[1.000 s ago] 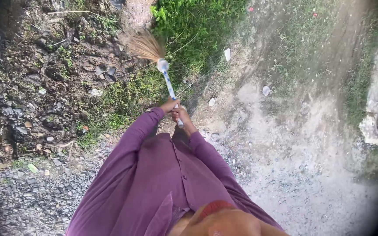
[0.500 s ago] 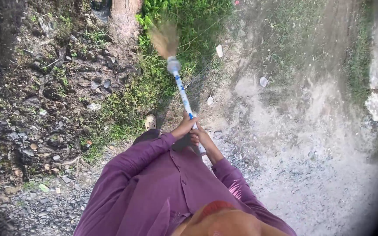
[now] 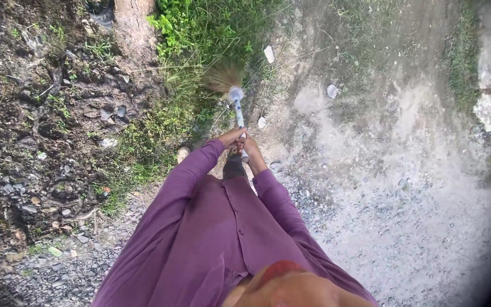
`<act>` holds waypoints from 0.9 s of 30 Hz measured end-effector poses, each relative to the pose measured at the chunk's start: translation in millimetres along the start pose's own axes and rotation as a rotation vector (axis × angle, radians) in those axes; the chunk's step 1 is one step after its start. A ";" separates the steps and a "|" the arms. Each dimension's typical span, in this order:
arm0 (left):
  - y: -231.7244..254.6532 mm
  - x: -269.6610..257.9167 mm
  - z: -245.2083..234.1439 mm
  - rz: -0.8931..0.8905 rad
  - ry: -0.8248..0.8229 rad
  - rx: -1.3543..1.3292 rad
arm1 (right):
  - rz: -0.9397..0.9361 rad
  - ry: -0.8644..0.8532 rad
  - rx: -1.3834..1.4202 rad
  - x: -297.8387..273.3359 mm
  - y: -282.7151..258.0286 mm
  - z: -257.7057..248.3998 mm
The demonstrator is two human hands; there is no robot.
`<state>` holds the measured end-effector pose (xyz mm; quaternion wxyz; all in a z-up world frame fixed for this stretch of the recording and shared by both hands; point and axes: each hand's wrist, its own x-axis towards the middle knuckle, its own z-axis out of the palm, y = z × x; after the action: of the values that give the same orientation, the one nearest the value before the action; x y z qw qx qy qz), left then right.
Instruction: Sweeping dirt and trash on an outdoor path using a broom.
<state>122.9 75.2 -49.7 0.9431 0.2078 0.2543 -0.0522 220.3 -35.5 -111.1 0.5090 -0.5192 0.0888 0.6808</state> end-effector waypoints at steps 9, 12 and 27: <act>-38.8 56.9 74.7 0.316 0.312 0.433 | -0.279 0.226 -0.429 -190.3 -79.9 61.8; -41.6 46.9 75.0 0.403 0.449 0.468 | -0.068 -0.010 -0.165 -195.4 -94.2 54.4; 60.7 67.8 7.9 0.047 0.258 0.284 | 0.049 0.177 -0.060 -4.5 -91.0 36.9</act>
<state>197.6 127.5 -55.3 0.8648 0.3498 0.3580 -0.0384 268.7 28.2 -54.1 0.4664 -0.5900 0.1256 0.6469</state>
